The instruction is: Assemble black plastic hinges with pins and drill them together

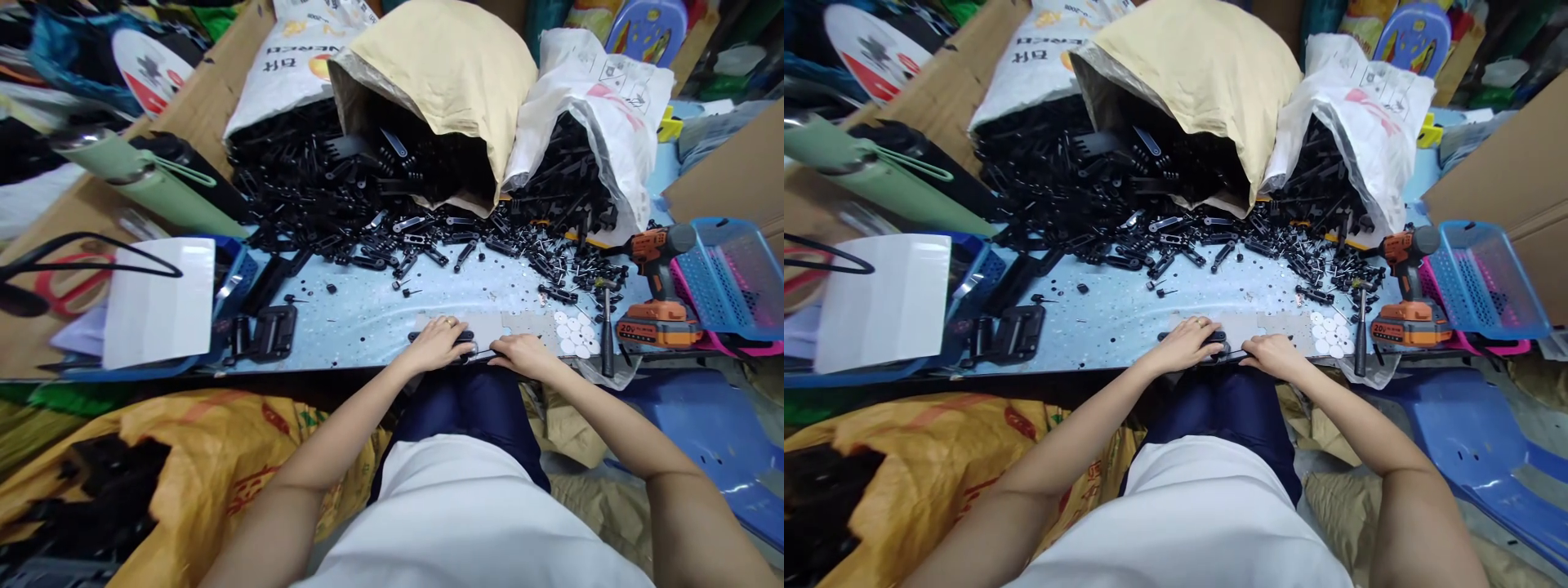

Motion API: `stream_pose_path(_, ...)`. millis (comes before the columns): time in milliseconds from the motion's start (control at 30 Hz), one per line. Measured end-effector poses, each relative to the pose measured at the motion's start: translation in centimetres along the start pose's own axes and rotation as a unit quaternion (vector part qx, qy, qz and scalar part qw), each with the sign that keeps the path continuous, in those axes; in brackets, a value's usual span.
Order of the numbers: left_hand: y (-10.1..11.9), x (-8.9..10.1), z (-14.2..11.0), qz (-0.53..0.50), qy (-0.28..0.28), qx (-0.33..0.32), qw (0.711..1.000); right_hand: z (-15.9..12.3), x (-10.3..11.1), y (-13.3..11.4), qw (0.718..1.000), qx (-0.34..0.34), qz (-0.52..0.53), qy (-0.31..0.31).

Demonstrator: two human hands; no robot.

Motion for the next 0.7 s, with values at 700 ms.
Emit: stream_pose_path(700,0.6,-0.2,-1.2,0.074,0.148,-0.069,0.984,0.2,3.3,-2.6,0.980,0.016,-0.142,0.140)
Point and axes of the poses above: each hand's wrist, its own z-axis towards the middle knuckle, its own x-axis out of the back of the hand, y = z × x, the point moved 6 cm from there along z, towards the middle knuckle, and after that the axes turned 4 degrees about -x, right-handed, at the moved point
